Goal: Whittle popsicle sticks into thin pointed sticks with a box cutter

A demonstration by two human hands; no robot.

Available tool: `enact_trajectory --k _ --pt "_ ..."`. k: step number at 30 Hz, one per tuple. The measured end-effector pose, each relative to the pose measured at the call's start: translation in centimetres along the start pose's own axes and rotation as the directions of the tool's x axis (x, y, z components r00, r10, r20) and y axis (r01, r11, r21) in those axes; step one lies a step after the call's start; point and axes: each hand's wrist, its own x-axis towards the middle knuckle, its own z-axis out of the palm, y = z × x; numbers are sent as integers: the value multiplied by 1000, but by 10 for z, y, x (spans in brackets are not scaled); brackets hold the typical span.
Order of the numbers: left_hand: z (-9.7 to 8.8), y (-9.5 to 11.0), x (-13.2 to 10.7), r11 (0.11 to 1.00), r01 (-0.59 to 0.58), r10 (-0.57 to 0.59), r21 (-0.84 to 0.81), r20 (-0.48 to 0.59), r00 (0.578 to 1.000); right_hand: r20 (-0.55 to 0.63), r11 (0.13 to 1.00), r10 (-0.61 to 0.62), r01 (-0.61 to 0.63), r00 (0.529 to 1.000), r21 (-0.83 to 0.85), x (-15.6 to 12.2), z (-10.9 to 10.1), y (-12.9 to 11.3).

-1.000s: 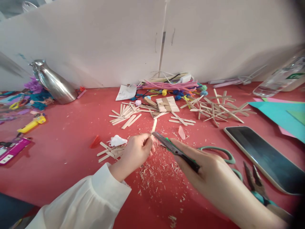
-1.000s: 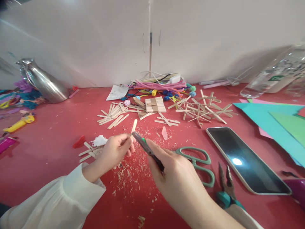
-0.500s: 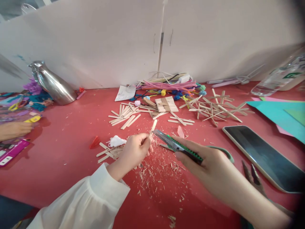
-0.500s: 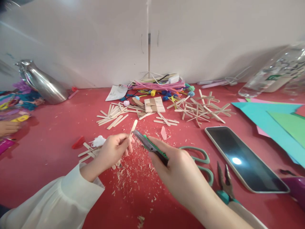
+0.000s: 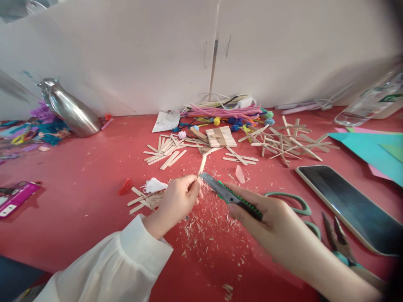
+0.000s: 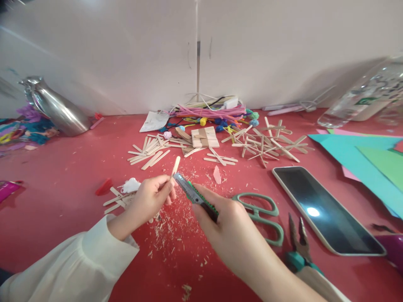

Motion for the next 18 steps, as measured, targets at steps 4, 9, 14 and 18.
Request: enact_trajectory --k 4,9,14,18 --pt "0 0 0 999 12 -12 32 17 1000 -85 963 -186 164 979 -215 -2 4 3" --pt "-4 6 1 996 24 -29 88 52 998 -165 833 -372 250 914 -493 -2 2 7" --pt "-6 8 2 997 76 -78 30 67 995 -154 712 -503 307 850 -632 -4 2 11" --pt "-5 4 2 997 76 -75 -15 60 995 -166 681 -538 311 826 -663 -5 2 9"
